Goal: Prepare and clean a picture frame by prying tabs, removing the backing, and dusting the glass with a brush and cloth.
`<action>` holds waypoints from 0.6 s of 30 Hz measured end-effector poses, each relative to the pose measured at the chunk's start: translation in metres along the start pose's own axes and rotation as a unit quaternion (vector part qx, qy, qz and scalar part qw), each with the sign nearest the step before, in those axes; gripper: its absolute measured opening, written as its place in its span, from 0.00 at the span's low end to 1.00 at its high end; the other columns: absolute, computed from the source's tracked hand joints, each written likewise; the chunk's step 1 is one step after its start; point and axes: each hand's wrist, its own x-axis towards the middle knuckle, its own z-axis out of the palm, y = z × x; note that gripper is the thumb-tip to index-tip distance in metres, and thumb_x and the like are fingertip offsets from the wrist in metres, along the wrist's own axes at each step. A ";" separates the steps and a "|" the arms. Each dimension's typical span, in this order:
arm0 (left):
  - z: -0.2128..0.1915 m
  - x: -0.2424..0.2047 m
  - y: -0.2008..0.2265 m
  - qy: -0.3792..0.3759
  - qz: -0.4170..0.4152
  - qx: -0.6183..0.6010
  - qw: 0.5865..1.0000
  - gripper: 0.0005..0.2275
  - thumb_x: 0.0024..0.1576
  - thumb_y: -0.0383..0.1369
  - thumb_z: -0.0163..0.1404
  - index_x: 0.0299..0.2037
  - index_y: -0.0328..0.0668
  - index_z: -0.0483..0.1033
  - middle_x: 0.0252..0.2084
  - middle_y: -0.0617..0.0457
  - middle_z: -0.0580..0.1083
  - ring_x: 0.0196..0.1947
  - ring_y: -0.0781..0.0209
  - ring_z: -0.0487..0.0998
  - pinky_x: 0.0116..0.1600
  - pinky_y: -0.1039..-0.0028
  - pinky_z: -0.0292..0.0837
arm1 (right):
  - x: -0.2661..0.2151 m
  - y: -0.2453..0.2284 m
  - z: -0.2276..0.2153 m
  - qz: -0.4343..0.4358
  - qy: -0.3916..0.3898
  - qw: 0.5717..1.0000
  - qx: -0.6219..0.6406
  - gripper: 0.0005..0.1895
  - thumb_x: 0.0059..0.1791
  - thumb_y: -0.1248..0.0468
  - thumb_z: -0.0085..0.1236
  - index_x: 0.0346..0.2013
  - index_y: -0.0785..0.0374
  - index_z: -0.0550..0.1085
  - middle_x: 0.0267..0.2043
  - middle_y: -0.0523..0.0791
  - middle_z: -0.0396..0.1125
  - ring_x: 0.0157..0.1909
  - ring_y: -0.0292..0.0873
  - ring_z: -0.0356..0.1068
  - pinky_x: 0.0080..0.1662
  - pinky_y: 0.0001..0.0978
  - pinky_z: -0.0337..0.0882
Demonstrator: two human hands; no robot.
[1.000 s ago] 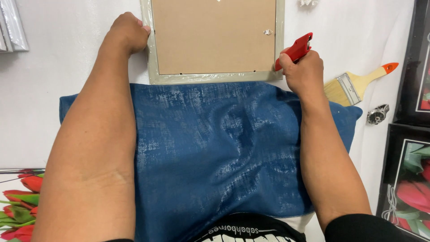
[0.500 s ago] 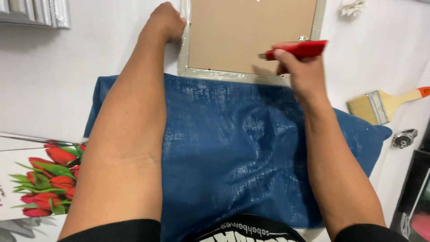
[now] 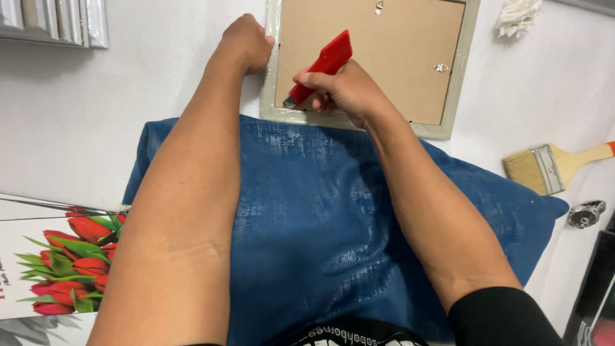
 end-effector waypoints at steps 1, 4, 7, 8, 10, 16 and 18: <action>0.000 0.001 -0.002 -0.002 0.001 0.002 1.000 0.11 0.62 0.35 0.55 0.48 0.35 0.78 0.43 0.40 0.80 0.41 0.44 0.82 0.50 0.57 0.77 | -0.002 0.000 -0.007 0.001 0.001 1.000 0.002 0.18 0.45 0.58 0.66 0.38 0.71 0.78 0.23 0.47 0.74 0.20 0.36 0.72 0.25 0.21 0.72; -0.002 -0.002 -0.001 -0.006 0.019 0.015 1.000 0.12 0.62 0.35 0.55 0.48 0.33 0.78 0.44 0.38 0.79 0.43 0.43 0.82 0.52 0.57 0.76 | -0.009 0.004 -0.028 0.015 0.008 1.000 0.010 0.18 0.45 0.60 0.65 0.43 0.71 0.80 0.29 0.50 0.76 0.21 0.35 0.72 0.25 0.20 0.71; -0.012 -0.009 0.007 -0.019 0.013 0.011 1.000 0.11 0.63 0.34 0.53 0.49 0.33 0.78 0.44 0.37 0.79 0.44 0.41 0.81 0.53 0.56 0.75 | -0.013 0.008 -0.047 0.011 -0.002 1.000 0.006 0.16 0.46 0.61 0.65 0.41 0.72 0.79 0.25 0.49 0.74 0.21 0.37 0.71 0.25 0.22 0.71; -0.013 -0.010 0.008 -0.021 0.007 0.013 1.000 0.11 0.63 0.34 0.53 0.48 0.34 0.79 0.44 0.38 0.79 0.43 0.42 0.82 0.53 0.56 0.76 | -0.014 0.009 -0.053 0.018 0.002 1.000 -0.004 0.16 0.46 0.60 0.65 0.41 0.71 0.79 0.25 0.48 0.74 0.21 0.37 0.71 0.25 0.22 0.71; -0.014 -0.011 0.008 -0.024 0.001 0.017 1.000 0.10 0.64 0.34 0.53 0.48 0.34 0.80 0.44 0.38 0.79 0.42 0.43 0.82 0.52 0.57 0.76 | -0.016 0.012 -0.063 0.025 0.007 1.000 -0.011 0.16 0.46 0.60 0.65 0.41 0.71 0.79 0.26 0.48 0.74 0.21 0.37 0.72 0.26 0.22 0.72; -0.020 -0.018 0.013 -0.016 -0.013 -0.001 1.000 0.10 0.65 0.35 0.52 0.48 0.37 0.77 0.44 0.40 0.79 0.43 0.44 0.81 0.53 0.57 0.75 | -0.032 0.008 -0.098 0.042 0.012 0.995 -0.092 0.15 0.48 0.61 0.63 0.44 0.69 0.79 0.33 0.51 0.77 0.24 0.37 0.72 0.27 0.23 0.72; -0.022 -0.021 0.015 -0.031 -0.021 -0.014 0.999 0.09 0.65 0.35 0.51 0.47 0.38 0.76 0.43 0.42 0.78 0.43 0.47 0.80 0.53 0.58 0.75 | -0.034 0.016 -0.114 0.049 0.010 0.993 -0.108 0.14 0.49 0.61 0.63 0.42 0.71 0.79 0.27 0.51 0.74 0.23 0.39 0.72 0.25 0.26 0.71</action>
